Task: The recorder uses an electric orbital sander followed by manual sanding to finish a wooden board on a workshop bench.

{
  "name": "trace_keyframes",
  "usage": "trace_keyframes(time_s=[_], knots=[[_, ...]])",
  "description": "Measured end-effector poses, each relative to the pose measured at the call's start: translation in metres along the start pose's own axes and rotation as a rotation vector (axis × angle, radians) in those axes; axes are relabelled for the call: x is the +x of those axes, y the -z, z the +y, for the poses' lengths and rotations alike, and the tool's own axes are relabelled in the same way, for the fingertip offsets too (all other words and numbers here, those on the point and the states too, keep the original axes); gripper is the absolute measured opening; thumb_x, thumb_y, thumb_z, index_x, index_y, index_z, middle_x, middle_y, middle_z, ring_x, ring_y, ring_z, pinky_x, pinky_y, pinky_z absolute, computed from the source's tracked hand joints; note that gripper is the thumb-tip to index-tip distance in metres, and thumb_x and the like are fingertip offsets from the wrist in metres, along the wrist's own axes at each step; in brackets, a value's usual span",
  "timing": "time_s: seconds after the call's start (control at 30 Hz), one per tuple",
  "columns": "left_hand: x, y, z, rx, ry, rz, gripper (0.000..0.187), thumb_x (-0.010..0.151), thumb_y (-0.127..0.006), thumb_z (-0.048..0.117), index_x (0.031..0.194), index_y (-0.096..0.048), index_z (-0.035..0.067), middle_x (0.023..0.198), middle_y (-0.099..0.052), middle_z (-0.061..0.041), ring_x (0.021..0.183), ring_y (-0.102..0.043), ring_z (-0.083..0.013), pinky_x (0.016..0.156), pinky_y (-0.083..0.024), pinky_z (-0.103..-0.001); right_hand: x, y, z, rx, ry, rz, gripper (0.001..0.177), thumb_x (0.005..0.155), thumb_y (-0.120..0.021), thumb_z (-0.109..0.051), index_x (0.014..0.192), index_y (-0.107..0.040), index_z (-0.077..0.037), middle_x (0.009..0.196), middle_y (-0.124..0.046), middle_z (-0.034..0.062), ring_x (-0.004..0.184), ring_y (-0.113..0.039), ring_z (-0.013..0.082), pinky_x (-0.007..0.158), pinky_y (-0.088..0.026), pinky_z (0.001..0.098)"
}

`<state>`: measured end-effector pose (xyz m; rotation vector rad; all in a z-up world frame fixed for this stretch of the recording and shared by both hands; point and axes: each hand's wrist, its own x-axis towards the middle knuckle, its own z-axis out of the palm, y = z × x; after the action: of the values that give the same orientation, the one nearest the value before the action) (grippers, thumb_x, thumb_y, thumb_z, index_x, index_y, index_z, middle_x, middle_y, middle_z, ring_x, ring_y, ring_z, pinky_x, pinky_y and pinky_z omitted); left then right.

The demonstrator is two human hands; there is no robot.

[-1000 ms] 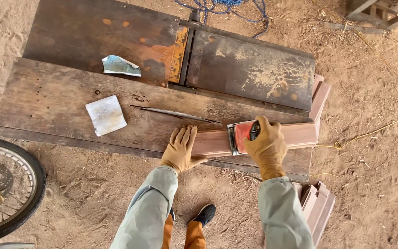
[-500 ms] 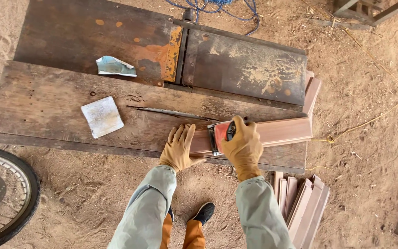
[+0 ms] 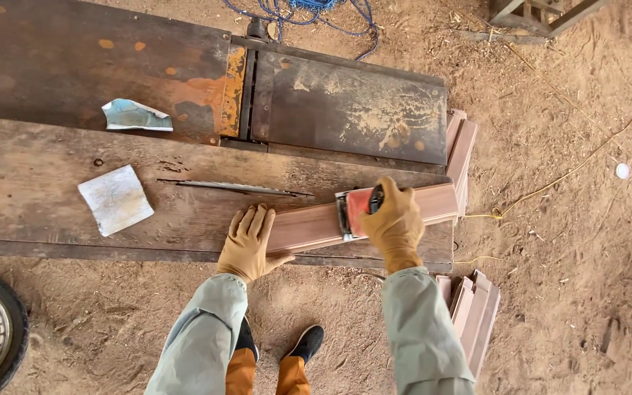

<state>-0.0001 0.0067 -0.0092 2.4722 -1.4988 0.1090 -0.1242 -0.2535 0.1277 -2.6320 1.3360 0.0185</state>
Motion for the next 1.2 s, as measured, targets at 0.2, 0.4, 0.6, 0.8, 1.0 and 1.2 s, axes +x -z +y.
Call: trace_keyframes(time_s=[0.2,0.4,0.6,0.8,1.0,1.2], knots=[[0.001,0.000,-0.001,0.018,-0.007,-0.017,0.116,0.077,-0.052,0.088,0.149,-0.041,-0.003,0.148,-0.045,-0.023,0.137,-0.042,-0.0373,0.119,-0.029,-0.052,0.030,0.008,0.053,-0.036,-0.033,0.049,0.052,0.076,-0.084,-0.026,0.124,-0.064,-0.027,0.099,-0.062,0.0144,0.083,-0.070,0.0310,0.056,-0.059,0.0437],[0.001,0.001,0.000,0.000,0.003,-0.011,0.113,0.078,-0.052,0.087,0.148,-0.043,-0.002,0.148,-0.045,-0.022,0.137,-0.042,-0.0370,0.119,-0.029,-0.053,0.058,0.010,0.112,-0.005,-0.091,0.051,0.049,0.075,-0.081,-0.027,0.120,-0.064,-0.030,0.102,-0.064,0.0130,0.082,-0.071,0.0304,0.062,-0.058,0.0448],[0.001,-0.002,0.001,0.012,0.007,-0.010,0.110,0.080,-0.051,0.085,0.148,-0.043,-0.001,0.149,-0.044,-0.022,0.138,-0.040,-0.0371,0.120,-0.028,-0.053,0.079,0.023,0.152,-0.065,-0.113,0.106,0.061,0.067,-0.087,-0.034,0.123,-0.064,-0.032,0.107,-0.065,0.0142,0.085,-0.071,0.0348,0.069,-0.057,0.0478],[-0.001,-0.004,0.001,0.001,0.011,0.000,0.111,0.081,-0.049,0.086,0.149,-0.043,-0.001,0.149,-0.043,-0.022,0.139,-0.040,-0.0371,0.121,-0.028,-0.053,0.097,0.021,0.181,-0.052,-0.071,0.145,0.065,0.068,-0.088,-0.034,0.128,-0.063,-0.028,0.110,-0.063,0.0180,0.083,-0.069,0.0372,0.068,-0.058,0.0482],[0.003,0.002,0.004,0.040,0.030,-0.082,0.114,0.077,-0.048,0.088,0.149,-0.042,0.000,0.149,-0.043,-0.022,0.138,-0.039,-0.0366,0.119,-0.028,-0.052,0.093,0.010,0.167,-0.079,-0.040,0.093,0.059,0.072,-0.087,-0.032,0.126,-0.063,-0.030,0.105,-0.065,0.0124,0.078,-0.069,0.0275,0.060,-0.058,0.0441],[0.003,0.002,0.003,0.003,0.045,-0.092,0.113,0.079,-0.047,0.088,0.149,-0.042,0.000,0.149,-0.043,-0.022,0.138,-0.040,-0.0360,0.120,-0.028,-0.052,0.071,0.005,0.115,-0.031,-0.006,0.000,0.053,0.075,-0.087,-0.031,0.123,-0.064,-0.029,0.104,-0.064,0.0120,0.082,-0.070,0.0269,0.057,-0.059,0.0416]])
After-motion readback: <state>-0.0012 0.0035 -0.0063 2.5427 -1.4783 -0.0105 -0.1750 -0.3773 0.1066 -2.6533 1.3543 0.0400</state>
